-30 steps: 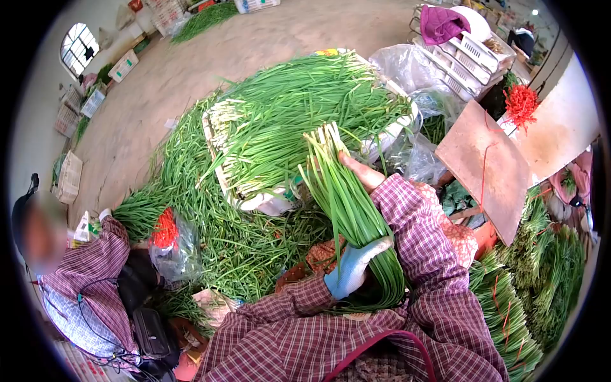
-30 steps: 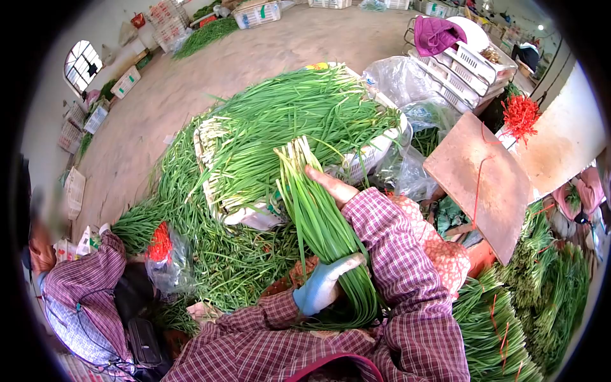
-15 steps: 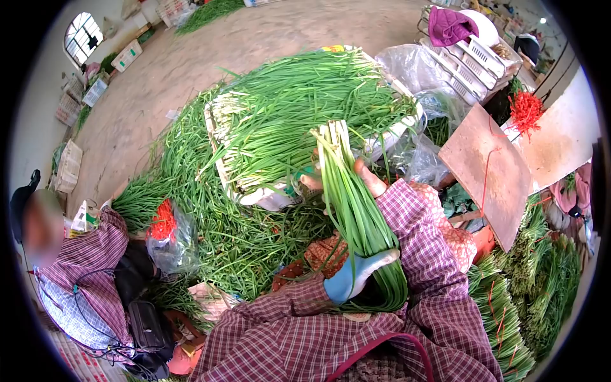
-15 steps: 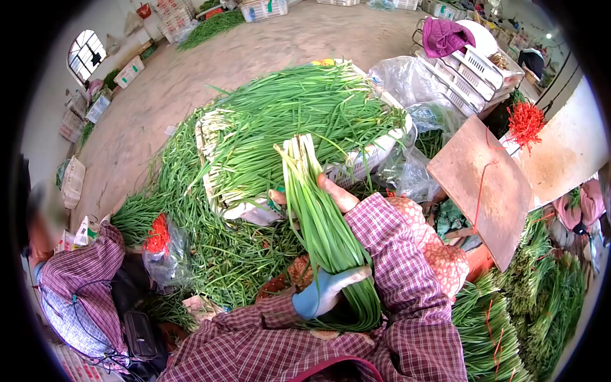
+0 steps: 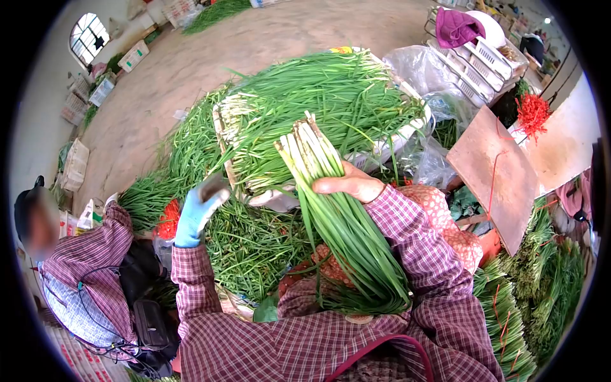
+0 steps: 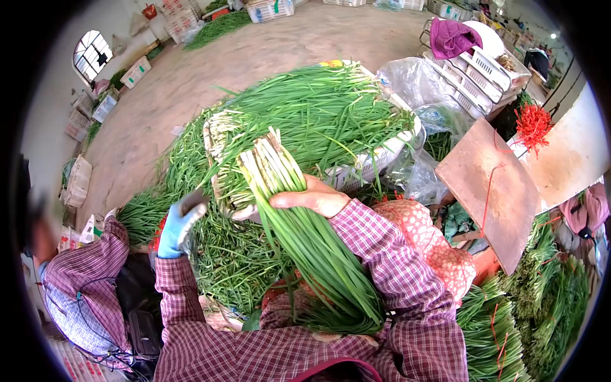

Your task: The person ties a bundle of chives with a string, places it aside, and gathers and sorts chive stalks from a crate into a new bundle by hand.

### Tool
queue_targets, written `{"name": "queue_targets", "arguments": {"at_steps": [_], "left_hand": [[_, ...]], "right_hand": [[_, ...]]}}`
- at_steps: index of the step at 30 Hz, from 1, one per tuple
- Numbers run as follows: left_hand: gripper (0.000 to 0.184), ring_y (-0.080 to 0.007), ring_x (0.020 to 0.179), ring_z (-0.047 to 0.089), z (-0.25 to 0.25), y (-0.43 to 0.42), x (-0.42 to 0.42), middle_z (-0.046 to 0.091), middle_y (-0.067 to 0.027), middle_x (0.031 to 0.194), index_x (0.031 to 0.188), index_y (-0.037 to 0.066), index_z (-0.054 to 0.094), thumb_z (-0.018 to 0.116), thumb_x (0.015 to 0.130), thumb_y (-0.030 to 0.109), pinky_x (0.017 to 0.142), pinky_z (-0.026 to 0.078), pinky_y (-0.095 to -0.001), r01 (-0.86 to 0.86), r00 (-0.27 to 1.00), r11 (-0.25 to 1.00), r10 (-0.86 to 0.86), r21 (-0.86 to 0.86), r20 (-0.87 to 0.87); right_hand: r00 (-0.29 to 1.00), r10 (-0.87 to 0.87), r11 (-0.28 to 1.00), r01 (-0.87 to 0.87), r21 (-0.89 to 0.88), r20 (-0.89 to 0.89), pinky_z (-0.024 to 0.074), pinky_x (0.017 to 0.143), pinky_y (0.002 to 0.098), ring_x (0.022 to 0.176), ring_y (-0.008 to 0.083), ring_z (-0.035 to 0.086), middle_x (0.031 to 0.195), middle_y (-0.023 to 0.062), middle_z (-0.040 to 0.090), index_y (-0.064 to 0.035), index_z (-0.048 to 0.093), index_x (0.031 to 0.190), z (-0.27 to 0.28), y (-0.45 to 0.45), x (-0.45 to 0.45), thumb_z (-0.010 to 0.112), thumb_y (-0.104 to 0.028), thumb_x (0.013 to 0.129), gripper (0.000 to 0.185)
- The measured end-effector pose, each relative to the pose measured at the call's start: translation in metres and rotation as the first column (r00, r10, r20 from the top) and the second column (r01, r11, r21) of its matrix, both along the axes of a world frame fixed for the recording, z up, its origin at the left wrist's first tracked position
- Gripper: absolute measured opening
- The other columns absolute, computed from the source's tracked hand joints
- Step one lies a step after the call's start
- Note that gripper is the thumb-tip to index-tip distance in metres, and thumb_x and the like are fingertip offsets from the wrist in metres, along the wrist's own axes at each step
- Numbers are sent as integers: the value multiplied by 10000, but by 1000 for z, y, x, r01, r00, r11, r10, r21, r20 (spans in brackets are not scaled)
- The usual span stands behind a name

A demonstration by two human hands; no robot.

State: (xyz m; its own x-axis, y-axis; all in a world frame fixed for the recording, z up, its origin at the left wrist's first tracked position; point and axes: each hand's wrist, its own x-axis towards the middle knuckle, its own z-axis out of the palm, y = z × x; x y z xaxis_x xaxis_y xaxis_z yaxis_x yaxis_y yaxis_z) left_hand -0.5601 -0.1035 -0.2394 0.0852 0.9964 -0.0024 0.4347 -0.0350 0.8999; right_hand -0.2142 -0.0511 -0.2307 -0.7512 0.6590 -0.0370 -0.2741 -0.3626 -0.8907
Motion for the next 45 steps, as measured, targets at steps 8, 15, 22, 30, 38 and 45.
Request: {"name": "queue_targets", "arguments": {"at_steps": [8,15,22,30,38,45], "left_hand": [[456,-269,1235,498,20,14,152,472,-190,1366,1394,-16,362,412,982,174,1038,414,-377,140,532,990,-85,11,842],[438,-195,1133,555,-6,9,155,517,-143,1309,1340,-11,414,494,965,199,979,446,-330,-2,537,1000,-2,4,843],[395,-192,1062,604,2,12,165,592,-130,1207,1271,-4,506,568,920,168,890,520,-322,-16,444,996,86,-88,892],[397,-281,1158,544,-5,23,155,576,-140,1200,1233,28,508,587,925,267,959,480,-455,223,105,963,131,-151,986],[260,-303,969,626,-19,34,122,623,-77,915,921,98,548,512,966,351,856,529,-486,234,-9,970,-68,68,998],[272,-383,1202,503,-9,28,144,493,-168,1336,1044,141,596,474,977,374,1006,402,-564,329,-7,937,-120,116,993]], "right_hand": [[953,-248,945,199,261,172,454,961,299,1108,142,556,1246,64,589,-63,425,1387,6,-7,-36,733,-212,834,650],[952,-236,957,193,217,193,456,930,291,1045,131,572,1181,64,623,-15,503,1306,13,1,-20,693,-199,867,512],[819,-399,794,83,603,413,471,919,322,994,200,631,1113,125,667,7,580,1201,24,12,-16,758,-319,756,580],[896,-390,895,316,314,212,547,724,281,809,156,643,916,90,678,3,584,1105,28,21,-2,676,-137,847,307],[778,-604,796,579,173,173,467,505,221,534,78,507,712,-39,551,-108,581,971,73,30,68,747,-257,794,285],[869,-385,883,249,399,310,543,586,257,628,108,597,846,51,665,-49,659,998,62,9,14,711,-233,834,252]]}}
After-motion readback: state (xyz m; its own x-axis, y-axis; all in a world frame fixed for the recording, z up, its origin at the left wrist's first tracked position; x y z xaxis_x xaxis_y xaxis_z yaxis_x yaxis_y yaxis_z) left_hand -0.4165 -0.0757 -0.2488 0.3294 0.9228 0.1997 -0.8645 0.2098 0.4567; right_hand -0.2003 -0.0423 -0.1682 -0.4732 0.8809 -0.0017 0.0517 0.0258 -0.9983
